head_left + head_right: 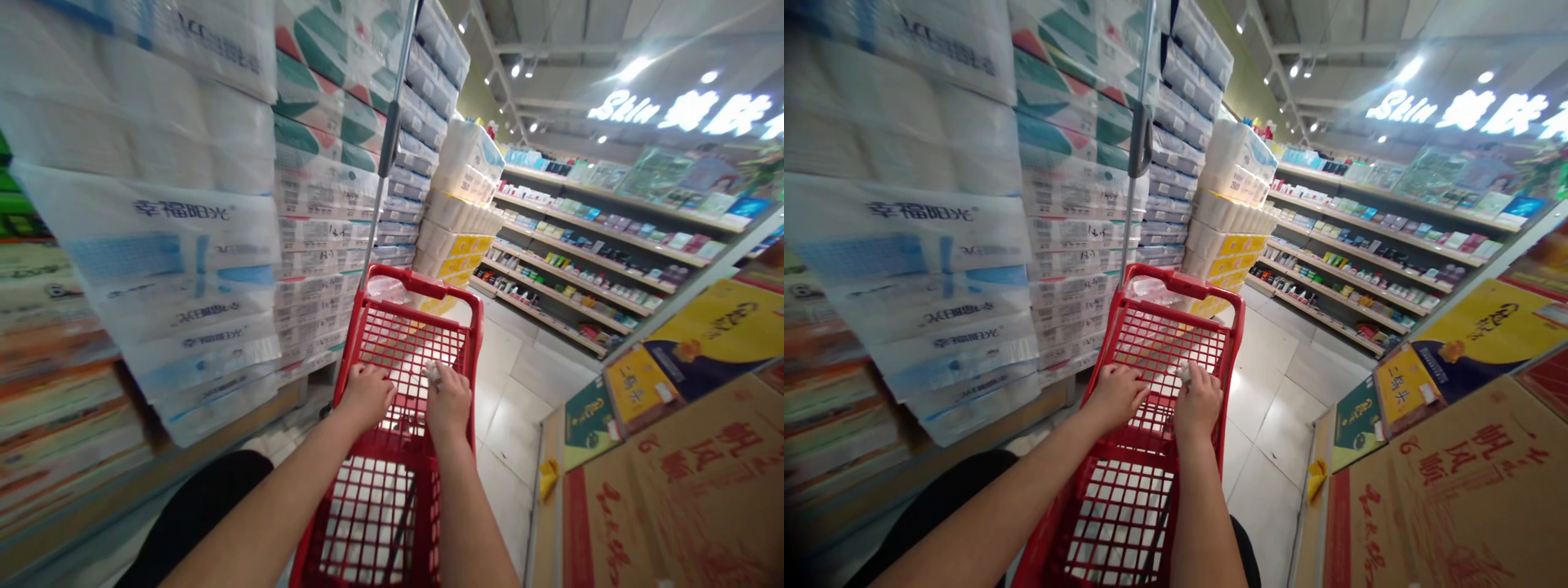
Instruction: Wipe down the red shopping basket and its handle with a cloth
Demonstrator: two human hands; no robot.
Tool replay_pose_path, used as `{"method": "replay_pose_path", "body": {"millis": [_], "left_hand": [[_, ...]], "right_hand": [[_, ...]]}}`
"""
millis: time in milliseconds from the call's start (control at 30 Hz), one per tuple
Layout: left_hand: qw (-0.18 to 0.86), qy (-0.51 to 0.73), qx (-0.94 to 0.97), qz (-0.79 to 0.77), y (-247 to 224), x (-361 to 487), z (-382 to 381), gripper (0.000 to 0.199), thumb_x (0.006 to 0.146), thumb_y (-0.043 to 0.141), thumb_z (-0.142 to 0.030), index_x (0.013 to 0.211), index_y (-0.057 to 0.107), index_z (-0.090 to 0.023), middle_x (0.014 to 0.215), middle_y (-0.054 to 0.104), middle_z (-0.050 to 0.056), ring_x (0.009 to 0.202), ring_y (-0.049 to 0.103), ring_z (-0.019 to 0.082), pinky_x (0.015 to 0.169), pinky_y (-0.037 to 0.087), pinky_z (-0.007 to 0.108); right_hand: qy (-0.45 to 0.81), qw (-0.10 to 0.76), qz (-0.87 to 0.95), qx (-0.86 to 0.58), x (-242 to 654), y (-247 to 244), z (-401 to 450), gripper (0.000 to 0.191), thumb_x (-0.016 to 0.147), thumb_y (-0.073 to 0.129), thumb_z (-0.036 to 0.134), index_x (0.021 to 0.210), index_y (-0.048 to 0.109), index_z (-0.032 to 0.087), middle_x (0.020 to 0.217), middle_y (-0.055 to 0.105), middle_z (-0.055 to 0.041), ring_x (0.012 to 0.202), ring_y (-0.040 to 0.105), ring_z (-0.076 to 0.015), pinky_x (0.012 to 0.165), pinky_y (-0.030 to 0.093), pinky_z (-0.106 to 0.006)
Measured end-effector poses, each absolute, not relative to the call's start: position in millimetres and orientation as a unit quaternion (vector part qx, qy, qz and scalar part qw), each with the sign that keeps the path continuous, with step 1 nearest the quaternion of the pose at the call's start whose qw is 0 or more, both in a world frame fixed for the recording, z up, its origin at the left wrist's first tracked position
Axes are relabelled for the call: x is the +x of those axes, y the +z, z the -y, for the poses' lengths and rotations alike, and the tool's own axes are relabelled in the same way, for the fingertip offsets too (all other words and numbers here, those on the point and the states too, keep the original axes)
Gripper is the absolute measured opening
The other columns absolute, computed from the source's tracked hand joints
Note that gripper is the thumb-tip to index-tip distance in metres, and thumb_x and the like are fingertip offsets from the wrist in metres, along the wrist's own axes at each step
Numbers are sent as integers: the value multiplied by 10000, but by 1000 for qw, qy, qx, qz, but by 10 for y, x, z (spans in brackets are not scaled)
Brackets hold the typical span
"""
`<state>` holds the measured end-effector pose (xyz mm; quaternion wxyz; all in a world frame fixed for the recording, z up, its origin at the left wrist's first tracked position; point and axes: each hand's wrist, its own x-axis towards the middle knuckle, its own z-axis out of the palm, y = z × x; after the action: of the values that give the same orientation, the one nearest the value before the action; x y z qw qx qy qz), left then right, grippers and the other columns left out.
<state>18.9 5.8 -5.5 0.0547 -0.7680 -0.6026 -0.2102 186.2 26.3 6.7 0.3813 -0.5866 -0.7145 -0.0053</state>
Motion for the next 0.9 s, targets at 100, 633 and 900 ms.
{"method": "replay_pose_path", "body": {"millis": [100,633,900], "left_hand": [[49,-208,-767,605,-42,195,-49,308,898,431,-322,813,714,-236,971,659,57,938,511,218,857,282,438],[44,-208,-766,607,-21,193,-4,310,903,427,-328,835,711,-226,969,657,66,945,517,231,856,292,448],[36,-198,-767,609,10,188,15,289,891,437,-299,847,712,-221,965,656,72,953,511,232,862,293,448]], "right_hand": [[46,362,721,-589,1877,62,-265,331,826,534,230,1145,623,250,999,670,-45,936,563,-206,786,406,-285],[80,442,746,-492,1798,47,-228,255,822,562,253,1063,636,221,1175,599,-82,1069,544,-203,900,435,-321],[144,385,762,-501,1793,56,-214,265,786,576,229,1039,656,233,952,647,-28,829,595,-159,746,460,-258]]}}
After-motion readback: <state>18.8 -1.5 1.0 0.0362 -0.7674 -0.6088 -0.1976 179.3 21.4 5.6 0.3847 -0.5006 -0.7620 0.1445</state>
